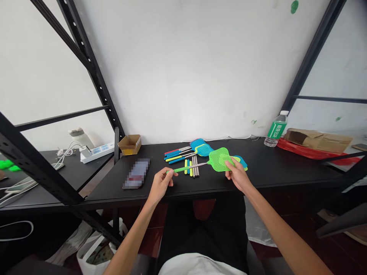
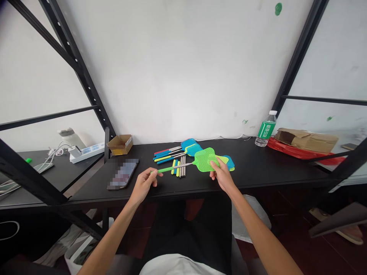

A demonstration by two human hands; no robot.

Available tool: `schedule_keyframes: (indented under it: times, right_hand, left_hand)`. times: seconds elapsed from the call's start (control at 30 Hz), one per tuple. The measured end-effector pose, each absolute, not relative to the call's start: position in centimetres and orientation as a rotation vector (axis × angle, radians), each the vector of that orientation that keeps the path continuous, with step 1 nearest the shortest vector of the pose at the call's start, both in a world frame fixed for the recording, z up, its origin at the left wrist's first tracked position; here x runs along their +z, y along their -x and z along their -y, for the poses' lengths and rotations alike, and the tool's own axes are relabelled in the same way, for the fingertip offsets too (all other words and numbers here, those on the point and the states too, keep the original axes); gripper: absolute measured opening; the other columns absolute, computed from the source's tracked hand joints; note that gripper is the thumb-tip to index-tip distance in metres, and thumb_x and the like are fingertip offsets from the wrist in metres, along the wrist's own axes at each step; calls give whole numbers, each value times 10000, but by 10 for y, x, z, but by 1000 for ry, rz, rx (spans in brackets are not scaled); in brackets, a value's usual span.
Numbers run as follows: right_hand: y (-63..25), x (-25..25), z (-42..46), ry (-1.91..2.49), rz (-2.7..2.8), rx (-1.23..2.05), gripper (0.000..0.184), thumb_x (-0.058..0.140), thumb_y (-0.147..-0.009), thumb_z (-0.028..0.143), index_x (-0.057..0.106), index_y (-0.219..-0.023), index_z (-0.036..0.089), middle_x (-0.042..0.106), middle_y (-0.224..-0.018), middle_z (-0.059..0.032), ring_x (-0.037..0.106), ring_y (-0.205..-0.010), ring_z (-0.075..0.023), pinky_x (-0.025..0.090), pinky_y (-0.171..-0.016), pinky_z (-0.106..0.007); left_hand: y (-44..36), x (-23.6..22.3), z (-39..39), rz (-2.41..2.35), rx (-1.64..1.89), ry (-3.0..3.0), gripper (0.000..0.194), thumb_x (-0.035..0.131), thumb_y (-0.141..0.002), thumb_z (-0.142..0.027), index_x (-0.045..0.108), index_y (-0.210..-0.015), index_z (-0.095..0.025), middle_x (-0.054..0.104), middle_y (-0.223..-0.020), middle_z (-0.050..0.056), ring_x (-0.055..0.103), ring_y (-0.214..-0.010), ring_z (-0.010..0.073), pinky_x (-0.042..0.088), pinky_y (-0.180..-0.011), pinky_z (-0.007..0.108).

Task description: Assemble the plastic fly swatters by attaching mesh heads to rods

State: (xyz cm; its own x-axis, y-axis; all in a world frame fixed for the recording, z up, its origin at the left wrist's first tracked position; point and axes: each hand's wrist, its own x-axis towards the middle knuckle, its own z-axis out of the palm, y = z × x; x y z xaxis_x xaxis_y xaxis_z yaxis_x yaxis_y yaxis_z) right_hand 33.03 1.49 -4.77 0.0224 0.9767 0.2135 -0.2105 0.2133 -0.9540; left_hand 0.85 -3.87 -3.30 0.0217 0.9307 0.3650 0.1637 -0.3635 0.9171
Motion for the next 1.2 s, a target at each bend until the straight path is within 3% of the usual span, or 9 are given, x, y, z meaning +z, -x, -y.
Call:
schedule_keyframes:
  times: [0.27,0.5,0.77,1.03,1.2]
  right_hand:
    - [-331,-50,-18,873,1131,1143,381,731,-787,467,590,-1033,212,515,-755,41,466,-453,-64,346,-357,-194]
    - [-331,-45,-13,813,1175,1170,333,703,-829,458,582,-1033,224,523,-765,35,482,-494,-77,362,-422,-219]
    - [-330,-48,-12,798,1386,1144,364,625,-894,474,543,-1144,222,636,-723,-13,599,-661,-163,389,-523,-252]
    - [-331,-56,-17,851,1367,1107,313,690,-836,483,567,-937,213,645,-793,-44,604,-792,-202,431,-546,-268]
    - [-330,-52,-15,852,1414,1086,365,664,-857,472,609,-1123,229,624,-910,-59,601,-847,-212,455,-560,-274]
  left_hand:
    - [-9,-32,40,-1110,1380,-1620,270,614,-883,-429,646,-945,-168,520,-593,-38,480,-527,96,395,-543,213]
    - [-11,-30,41,-1110,1380,-1585,259,587,-901,-431,583,-954,-177,636,-740,2,492,-515,85,396,-530,223]
    - [-8,-34,39,-1165,1375,-1572,322,565,-915,-460,647,-906,-149,580,-593,-10,431,-493,86,335,-509,218]
    - [-8,-34,38,-1180,1398,-1549,336,652,-857,-451,726,-894,-126,656,-645,36,438,-502,92,360,-522,238]
    - [-7,-33,39,-1148,1384,-1492,308,710,-811,-424,743,-906,-133,717,-739,69,467,-515,91,404,-534,240]
